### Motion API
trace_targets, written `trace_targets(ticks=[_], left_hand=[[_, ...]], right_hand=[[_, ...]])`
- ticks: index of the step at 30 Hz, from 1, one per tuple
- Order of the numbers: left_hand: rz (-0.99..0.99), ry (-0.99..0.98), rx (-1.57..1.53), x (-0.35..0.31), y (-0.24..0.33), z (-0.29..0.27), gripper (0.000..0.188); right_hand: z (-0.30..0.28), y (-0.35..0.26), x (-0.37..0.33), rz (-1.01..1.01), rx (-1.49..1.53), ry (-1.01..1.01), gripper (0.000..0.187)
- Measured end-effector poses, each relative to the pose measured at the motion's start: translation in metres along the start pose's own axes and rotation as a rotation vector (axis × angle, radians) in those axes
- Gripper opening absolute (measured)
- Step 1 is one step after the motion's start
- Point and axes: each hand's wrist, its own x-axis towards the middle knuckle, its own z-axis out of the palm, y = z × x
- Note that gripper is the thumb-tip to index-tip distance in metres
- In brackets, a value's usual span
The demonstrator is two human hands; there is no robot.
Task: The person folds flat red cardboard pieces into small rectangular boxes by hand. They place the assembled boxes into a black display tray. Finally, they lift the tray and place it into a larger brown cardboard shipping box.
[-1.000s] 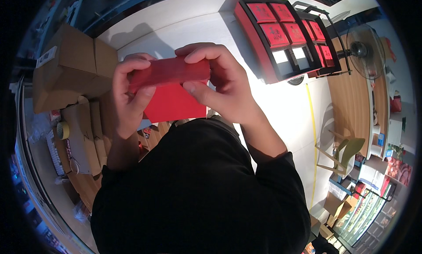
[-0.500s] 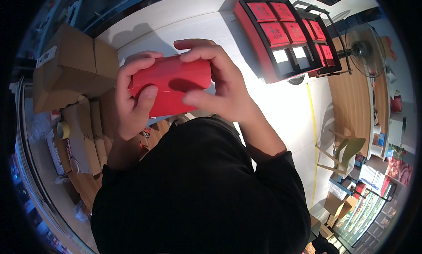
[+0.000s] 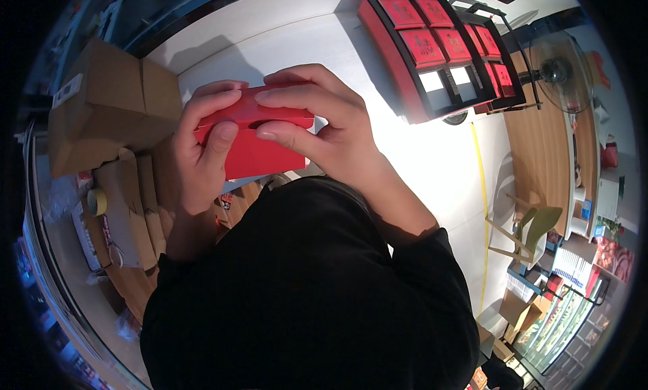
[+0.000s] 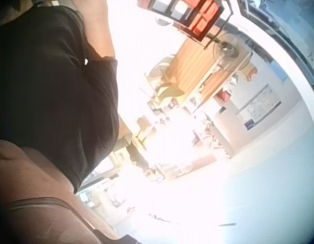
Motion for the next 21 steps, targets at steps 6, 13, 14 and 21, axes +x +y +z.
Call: trace_targets(ticks=[6,13,14,21], left_hand=[[-0.131,0.154,0.134,-0.004,0.001,0.014,0.090],[-0.079,0.058,0.689,-0.007,-0.015,0.028,0.115],[-0.067,0.029,0.687,-0.008,-0.015,0.028,0.114],[0.072,-0.042,0.720,-0.009,-0.015,0.019,0.111]], right_hand=[[0.000,0.004,0.000,0.142,-0.034,0.231,0.033],[0.010,0.007,-0.002,0.323,0.082,0.132,0.038],[0.008,0.009,-0.002,0.354,0.083,0.096,0.044],[-0.003,-0.009,0.017,0.500,0.084,-0.114,0.052]])
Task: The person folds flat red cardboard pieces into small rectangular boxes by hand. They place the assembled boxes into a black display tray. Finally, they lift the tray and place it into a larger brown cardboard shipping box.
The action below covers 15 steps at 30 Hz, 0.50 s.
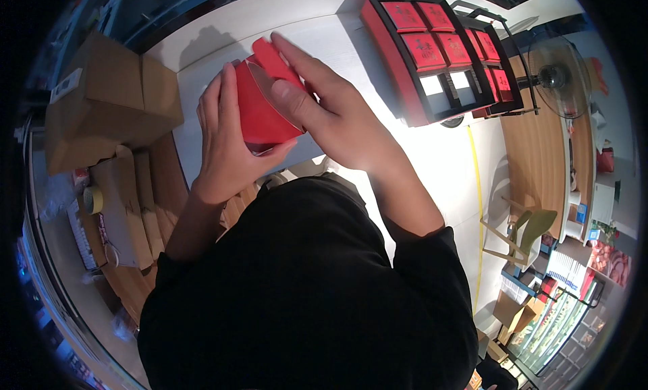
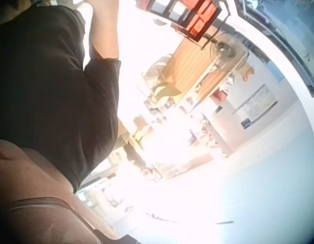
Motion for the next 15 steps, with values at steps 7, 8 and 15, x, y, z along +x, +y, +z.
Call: trace_targets(ticks=[7,8,15], left_hand=[[0.013,0.003,0.011,-0.001,-0.005,0.000,0.111],[0.013,0.004,0.013,-0.002,-0.005,0.000,0.112],[0.010,0.010,0.004,-0.001,-0.007,0.000,0.113]], right_hand=[[0.013,0.008,0.000,-0.128,-0.125,-0.011,0.048],[0.014,0.008,-0.001,-0.126,-0.119,-0.020,0.048],[0.013,0.009,0.001,-0.176,-0.180,-0.029,0.046]])
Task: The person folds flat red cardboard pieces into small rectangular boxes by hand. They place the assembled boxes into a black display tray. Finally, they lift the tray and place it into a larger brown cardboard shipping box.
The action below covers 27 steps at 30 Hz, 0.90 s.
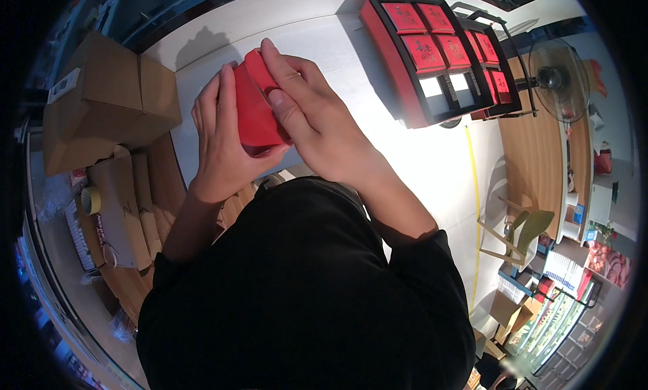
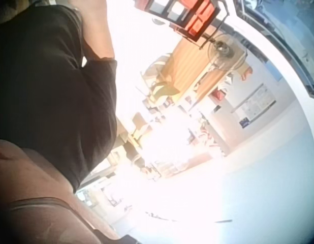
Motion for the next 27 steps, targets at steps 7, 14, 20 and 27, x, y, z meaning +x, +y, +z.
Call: trace_targets(ticks=[7,14,20,27], left_hand=[[-0.007,0.007,0.003,0.0003,0.0007,0.0006,0.113],[0.002,-0.001,0.002,-0.0004,-0.0010,0.0034,0.114],[-0.007,-0.003,-0.020,-0.0016,0.0006,0.0023,0.113],[-0.019,-0.016,-0.030,-0.0034,0.0028,0.0007,0.112]], right_hand=[[0.0000,0.0002,-0.0002,-0.009,0.032,0.001,0.044],[-0.0030,0.0013,0.0009,-0.003,0.039,-0.008,0.044],[-0.0073,0.0002,0.0022,0.045,0.169,-0.051,0.045],[-0.0089,-0.0001,0.0020,0.026,0.213,-0.073,0.045]])
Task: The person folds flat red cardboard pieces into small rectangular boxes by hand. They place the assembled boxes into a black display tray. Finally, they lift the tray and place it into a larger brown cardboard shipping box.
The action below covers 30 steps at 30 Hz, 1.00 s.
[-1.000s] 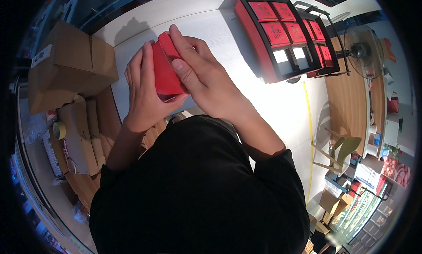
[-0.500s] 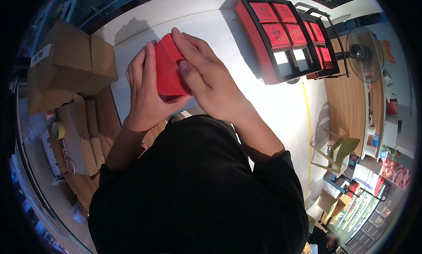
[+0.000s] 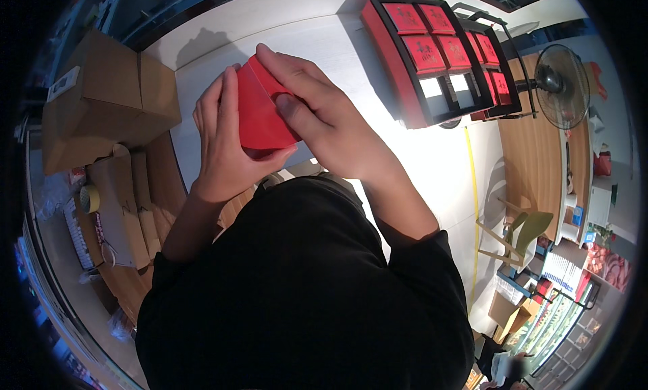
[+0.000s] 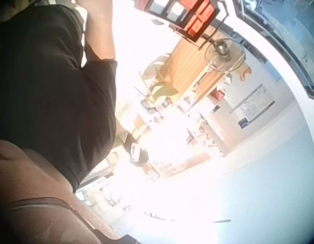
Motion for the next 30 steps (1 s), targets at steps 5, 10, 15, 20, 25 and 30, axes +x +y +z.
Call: trace_targets(ticks=[5,10,15,20,25,30], left_hand=[[0.011,0.019,-0.013,-0.001,0.001,0.000,0.111],[0.032,0.048,0.008,-0.001,0.003,0.001,0.112],[0.010,0.032,0.008,0.001,0.008,-0.002,0.111],[-0.032,0.019,0.002,-0.001,0.013,-0.001,0.110],[-0.056,0.079,-0.013,-0.001,0.016,0.003,0.111],[-0.119,0.196,-0.031,0.006,0.015,0.003,0.111]], right_hand=[[0.003,0.000,-0.002,-0.046,-0.105,0.033,0.044],[0.002,-0.001,-0.004,-0.072,-0.170,0.032,0.044],[0.008,-0.008,-0.005,-0.102,-0.327,0.068,0.046],[0.009,-0.003,-0.005,-0.175,-0.453,0.103,0.046],[0.008,0.004,-0.005,-0.319,-0.484,0.238,0.048],[0.012,0.014,-0.010,-0.373,-0.349,0.282,0.049]])
